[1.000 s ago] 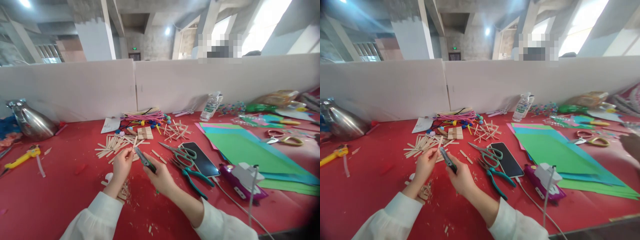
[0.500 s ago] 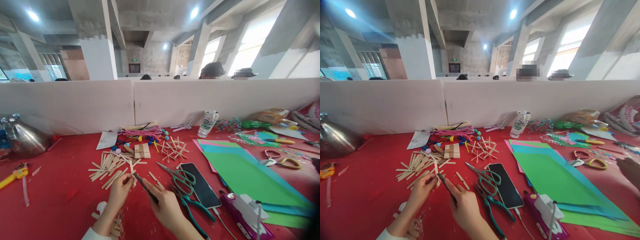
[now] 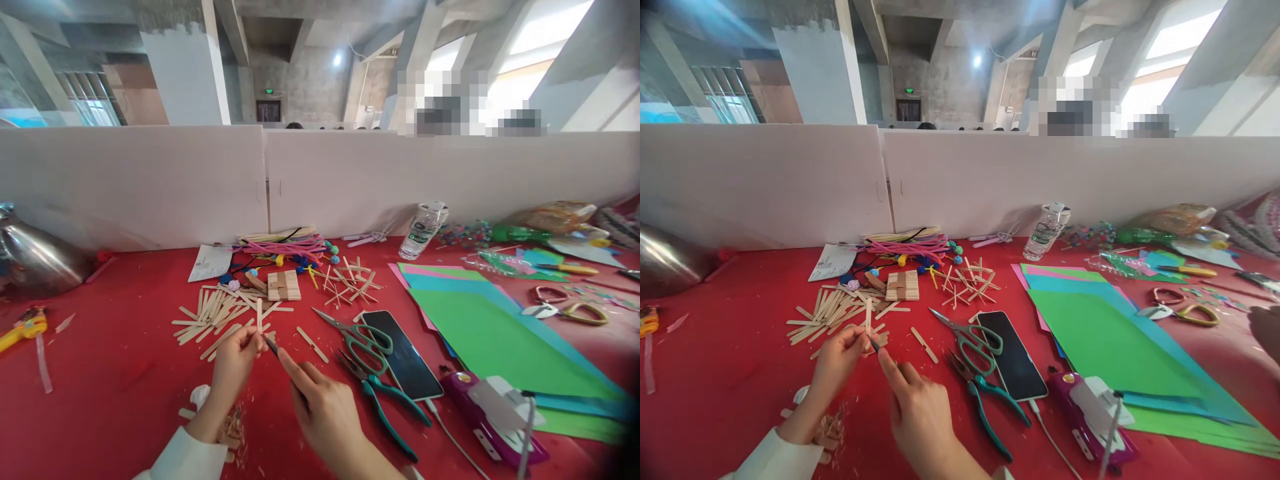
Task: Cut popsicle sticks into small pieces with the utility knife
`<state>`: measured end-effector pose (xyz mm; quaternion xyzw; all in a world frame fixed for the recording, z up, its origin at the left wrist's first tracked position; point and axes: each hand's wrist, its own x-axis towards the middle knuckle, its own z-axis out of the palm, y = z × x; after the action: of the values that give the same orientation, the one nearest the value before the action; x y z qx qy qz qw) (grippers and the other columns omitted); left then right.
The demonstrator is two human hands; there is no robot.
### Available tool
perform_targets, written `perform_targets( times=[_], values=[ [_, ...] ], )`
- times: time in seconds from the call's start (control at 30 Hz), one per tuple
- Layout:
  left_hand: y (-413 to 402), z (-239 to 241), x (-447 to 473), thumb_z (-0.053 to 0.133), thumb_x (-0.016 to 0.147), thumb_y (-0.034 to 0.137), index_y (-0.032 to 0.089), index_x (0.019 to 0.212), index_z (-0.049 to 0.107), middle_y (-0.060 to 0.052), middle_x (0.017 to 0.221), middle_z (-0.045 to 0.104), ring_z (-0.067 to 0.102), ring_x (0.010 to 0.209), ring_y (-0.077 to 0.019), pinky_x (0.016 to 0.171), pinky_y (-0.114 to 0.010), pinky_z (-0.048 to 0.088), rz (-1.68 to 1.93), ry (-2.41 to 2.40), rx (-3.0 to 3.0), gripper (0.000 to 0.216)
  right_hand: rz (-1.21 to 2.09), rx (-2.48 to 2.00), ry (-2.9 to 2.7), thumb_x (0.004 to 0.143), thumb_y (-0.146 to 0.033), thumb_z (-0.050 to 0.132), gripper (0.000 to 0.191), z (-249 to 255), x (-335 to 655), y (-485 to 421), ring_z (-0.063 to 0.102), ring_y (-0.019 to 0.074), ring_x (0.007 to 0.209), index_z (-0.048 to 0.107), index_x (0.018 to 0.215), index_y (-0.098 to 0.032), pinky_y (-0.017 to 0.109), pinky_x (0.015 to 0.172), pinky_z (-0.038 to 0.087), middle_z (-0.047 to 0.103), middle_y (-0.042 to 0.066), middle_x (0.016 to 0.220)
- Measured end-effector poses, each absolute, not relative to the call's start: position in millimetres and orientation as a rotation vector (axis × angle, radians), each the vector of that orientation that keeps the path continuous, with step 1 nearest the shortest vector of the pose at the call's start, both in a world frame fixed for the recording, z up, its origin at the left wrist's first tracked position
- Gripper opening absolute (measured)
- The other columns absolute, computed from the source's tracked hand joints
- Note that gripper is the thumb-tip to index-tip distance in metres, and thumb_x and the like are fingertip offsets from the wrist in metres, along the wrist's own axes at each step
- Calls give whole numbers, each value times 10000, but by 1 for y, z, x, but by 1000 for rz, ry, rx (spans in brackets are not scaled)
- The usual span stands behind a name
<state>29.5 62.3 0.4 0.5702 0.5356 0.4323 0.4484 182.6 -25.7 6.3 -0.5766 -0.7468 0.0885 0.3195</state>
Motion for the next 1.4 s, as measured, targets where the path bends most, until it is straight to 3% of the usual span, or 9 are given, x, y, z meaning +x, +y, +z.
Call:
perform_targets(
  times=[0.23,0.4,0.83,1.1,1.23,1.4],
  values=[
    [53,2,42,701,530,516,144,711,640,-46,604,675,628,536,-177,532,-281,515,1164,1208,1089,418,382,-1479,-1788,811,-169,387,470,11,194,-27,655,167,628,526,1260,-178,227,586,520,684,70,813],
    [46,2,45,702,568,459,149,672,605,-5,568,635,595,543,-132,531,-226,494,1177,1164,1109,340,381,-1459,-1819,818,-164,373,464,9,188,-32,642,157,586,527,1256,-164,218,534,502,670,60,748],
    [44,-2,42,666,613,483,148,670,583,-11,577,625,598,580,-149,582,-263,513,1174,1210,1170,350,155,-1495,-1932,783,-104,363,489,9,186,-33,566,114,436,531,1241,-135,198,407,394,642,27,690],
    [43,-3,41,611,680,441,152,686,579,-9,581,621,584,567,-147,570,-251,483,1161,1238,1294,290,114,-1518,-1964,780,-103,361,504,8,184,-33,580,129,445,520,1257,-138,201,400,394,638,31,666],
    [42,-6,39,569,718,409,158,714,581,-5,576,627,578,566,-150,547,-234,449,1162,1328,1412,251,269,-1518,-1893,786,-121,362,510,6,180,-36,624,154,522,505,1276,-150,211,457,455,672,64,735],
    [41,-8,39,536,746,392,167,719,575,-19,628,652,585,587,-153,558,-232,438,1205,1348,1497,230,721,-1423,-1614,806,-178,409,476,9,171,-37,658,181,702,509,1270,-148,262,617,518,692,93,940]
  ],
)
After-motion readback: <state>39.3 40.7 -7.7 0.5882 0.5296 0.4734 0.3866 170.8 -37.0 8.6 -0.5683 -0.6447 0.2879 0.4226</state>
